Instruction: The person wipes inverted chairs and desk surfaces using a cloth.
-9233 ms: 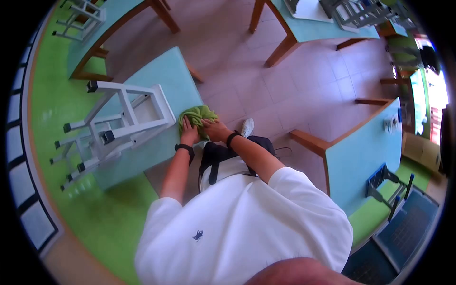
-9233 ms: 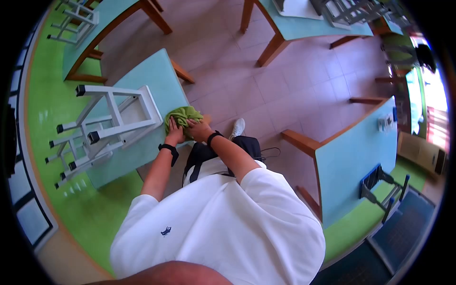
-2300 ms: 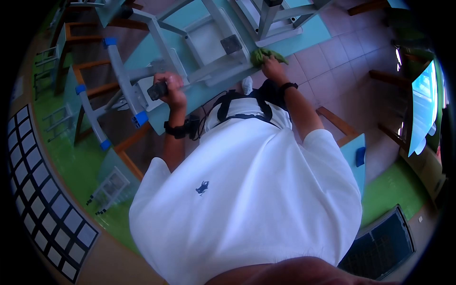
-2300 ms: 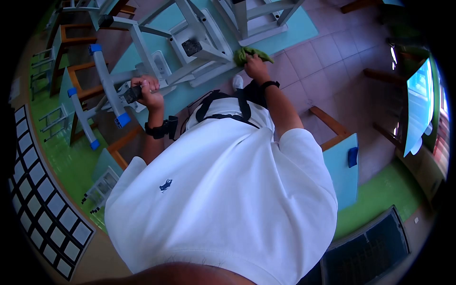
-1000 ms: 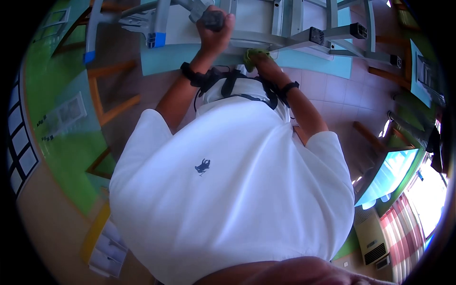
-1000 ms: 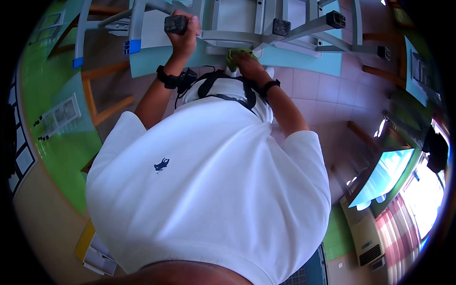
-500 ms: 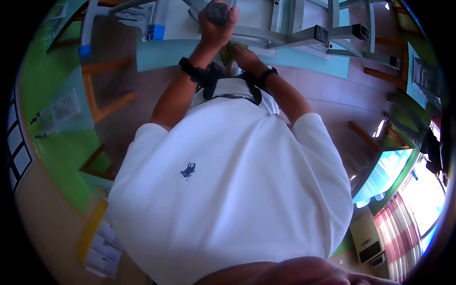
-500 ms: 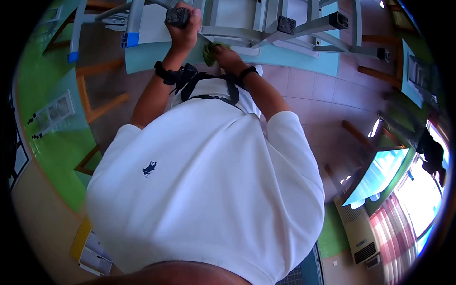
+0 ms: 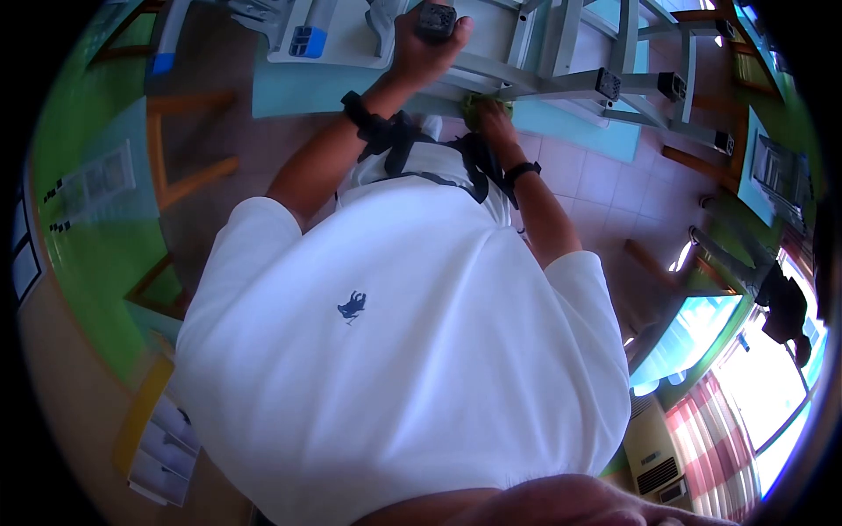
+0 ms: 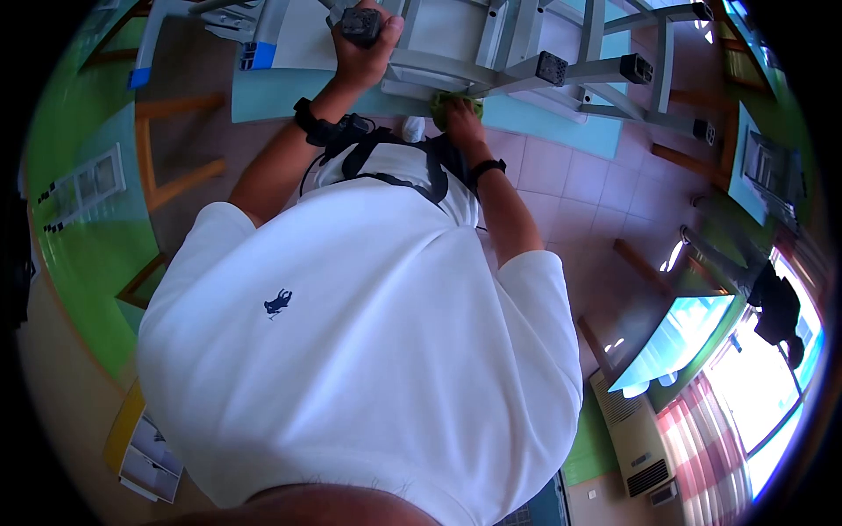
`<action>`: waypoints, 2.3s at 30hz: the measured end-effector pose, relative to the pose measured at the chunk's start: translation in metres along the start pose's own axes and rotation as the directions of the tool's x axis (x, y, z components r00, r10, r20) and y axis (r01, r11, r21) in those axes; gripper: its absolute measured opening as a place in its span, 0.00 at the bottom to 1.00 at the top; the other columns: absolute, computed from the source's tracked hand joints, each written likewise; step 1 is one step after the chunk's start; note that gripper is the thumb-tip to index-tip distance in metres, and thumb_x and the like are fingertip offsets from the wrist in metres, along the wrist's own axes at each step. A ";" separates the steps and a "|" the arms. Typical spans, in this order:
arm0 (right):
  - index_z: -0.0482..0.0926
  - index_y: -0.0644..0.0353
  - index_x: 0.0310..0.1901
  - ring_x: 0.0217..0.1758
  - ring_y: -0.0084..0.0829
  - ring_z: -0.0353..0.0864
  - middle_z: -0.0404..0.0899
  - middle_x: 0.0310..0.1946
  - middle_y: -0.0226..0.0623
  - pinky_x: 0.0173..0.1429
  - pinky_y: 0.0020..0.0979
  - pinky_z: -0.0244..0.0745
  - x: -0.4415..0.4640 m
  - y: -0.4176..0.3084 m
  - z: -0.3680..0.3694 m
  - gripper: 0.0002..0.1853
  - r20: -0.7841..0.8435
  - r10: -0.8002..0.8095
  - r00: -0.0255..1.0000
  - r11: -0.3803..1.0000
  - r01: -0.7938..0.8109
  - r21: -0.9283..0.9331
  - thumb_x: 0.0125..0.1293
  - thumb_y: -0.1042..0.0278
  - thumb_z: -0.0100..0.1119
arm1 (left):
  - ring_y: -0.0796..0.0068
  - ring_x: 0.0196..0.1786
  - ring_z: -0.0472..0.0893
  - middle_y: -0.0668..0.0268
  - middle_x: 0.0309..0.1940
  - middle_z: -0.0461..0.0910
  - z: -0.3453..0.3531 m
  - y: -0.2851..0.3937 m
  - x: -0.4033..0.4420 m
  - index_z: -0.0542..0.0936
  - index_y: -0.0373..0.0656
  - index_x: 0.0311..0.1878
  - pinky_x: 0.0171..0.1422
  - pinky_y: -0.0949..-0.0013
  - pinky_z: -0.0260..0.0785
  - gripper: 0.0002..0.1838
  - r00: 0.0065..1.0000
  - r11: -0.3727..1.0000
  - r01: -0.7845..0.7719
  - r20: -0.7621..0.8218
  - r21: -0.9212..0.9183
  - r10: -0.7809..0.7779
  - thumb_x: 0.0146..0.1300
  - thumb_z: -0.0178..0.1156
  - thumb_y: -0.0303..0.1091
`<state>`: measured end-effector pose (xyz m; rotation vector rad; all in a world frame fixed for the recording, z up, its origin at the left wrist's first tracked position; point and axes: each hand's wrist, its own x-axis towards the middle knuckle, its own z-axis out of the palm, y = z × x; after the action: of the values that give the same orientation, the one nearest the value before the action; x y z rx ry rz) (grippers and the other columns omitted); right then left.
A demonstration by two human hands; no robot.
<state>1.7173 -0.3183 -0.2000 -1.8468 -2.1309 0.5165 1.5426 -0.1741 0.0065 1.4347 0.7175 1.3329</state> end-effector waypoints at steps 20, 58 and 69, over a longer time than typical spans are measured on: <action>0.82 0.61 0.39 0.53 0.46 0.76 0.74 0.50 0.44 0.51 0.42 0.80 0.047 -0.041 0.034 0.09 -0.008 -0.195 0.981 0.980 0.194 -0.049 0.57 0.73 0.56 | 0.91 0.24 0.66 0.79 0.20 0.68 -0.006 0.020 0.008 0.72 0.42 0.30 0.26 0.78 0.59 0.08 0.995 0.998 0.054 0.087 -0.043 -0.050 0.58 0.63 0.26; 0.79 0.53 0.42 0.53 0.43 0.79 0.75 0.52 0.41 0.53 0.45 0.77 0.050 -0.019 -0.015 0.08 0.117 0.128 0.985 0.964 -0.096 -0.249 0.62 0.66 0.54 | 0.87 0.21 0.68 0.74 0.17 0.71 -0.007 0.019 0.015 0.72 0.43 0.27 0.28 0.78 0.63 0.11 0.969 0.953 -0.246 0.060 0.179 0.239 0.58 0.66 0.32; 0.82 0.59 0.43 0.49 0.45 0.80 0.82 0.41 0.45 0.58 0.52 0.65 0.101 -0.016 0.013 0.12 -0.093 -0.106 0.990 0.935 0.067 -0.348 0.62 0.67 0.52 | 0.89 0.21 0.66 0.74 0.17 0.70 -0.011 0.013 0.015 0.66 0.44 0.27 0.27 0.79 0.61 0.15 0.965 0.950 -0.256 0.106 0.177 0.240 0.58 0.65 0.29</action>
<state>1.6825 -0.2216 -0.2076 -1.8877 -2.3292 0.0163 1.5330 -0.1620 0.0224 1.7704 0.6367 1.4147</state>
